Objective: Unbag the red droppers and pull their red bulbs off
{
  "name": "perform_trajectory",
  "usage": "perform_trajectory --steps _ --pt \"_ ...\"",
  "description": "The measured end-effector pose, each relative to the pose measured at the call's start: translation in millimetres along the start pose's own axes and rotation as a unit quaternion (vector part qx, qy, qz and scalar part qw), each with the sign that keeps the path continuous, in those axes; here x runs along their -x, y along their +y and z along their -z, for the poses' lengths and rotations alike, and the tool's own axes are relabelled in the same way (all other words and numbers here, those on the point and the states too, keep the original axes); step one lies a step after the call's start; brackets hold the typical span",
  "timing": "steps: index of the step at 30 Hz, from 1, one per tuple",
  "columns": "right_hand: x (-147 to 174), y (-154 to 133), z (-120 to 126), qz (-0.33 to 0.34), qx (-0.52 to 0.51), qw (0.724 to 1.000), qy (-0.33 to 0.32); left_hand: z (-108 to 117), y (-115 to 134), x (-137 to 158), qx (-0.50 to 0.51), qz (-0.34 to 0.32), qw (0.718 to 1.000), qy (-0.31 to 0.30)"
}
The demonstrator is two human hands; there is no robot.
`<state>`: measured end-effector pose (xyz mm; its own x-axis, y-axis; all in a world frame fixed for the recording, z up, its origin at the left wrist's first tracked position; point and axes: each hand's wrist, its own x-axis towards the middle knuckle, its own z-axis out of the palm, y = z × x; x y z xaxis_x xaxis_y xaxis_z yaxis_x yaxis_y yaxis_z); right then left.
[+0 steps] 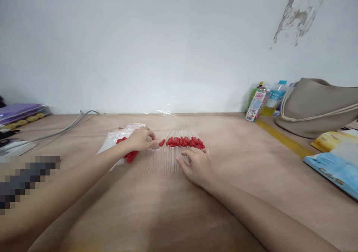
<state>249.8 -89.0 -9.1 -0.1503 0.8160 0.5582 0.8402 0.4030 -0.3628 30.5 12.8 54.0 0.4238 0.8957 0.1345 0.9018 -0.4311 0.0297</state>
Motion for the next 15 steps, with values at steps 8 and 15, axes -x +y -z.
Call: perform_trajectory --steps 8,15 --pt "3.2 -5.8 -0.6 0.135 0.007 0.989 -0.055 -25.4 10.8 -21.4 0.024 0.022 0.999 -0.029" --pt "-2.6 -20.0 -17.1 0.114 0.049 0.992 -0.029 -19.4 8.4 -10.5 0.032 0.049 0.996 0.071"
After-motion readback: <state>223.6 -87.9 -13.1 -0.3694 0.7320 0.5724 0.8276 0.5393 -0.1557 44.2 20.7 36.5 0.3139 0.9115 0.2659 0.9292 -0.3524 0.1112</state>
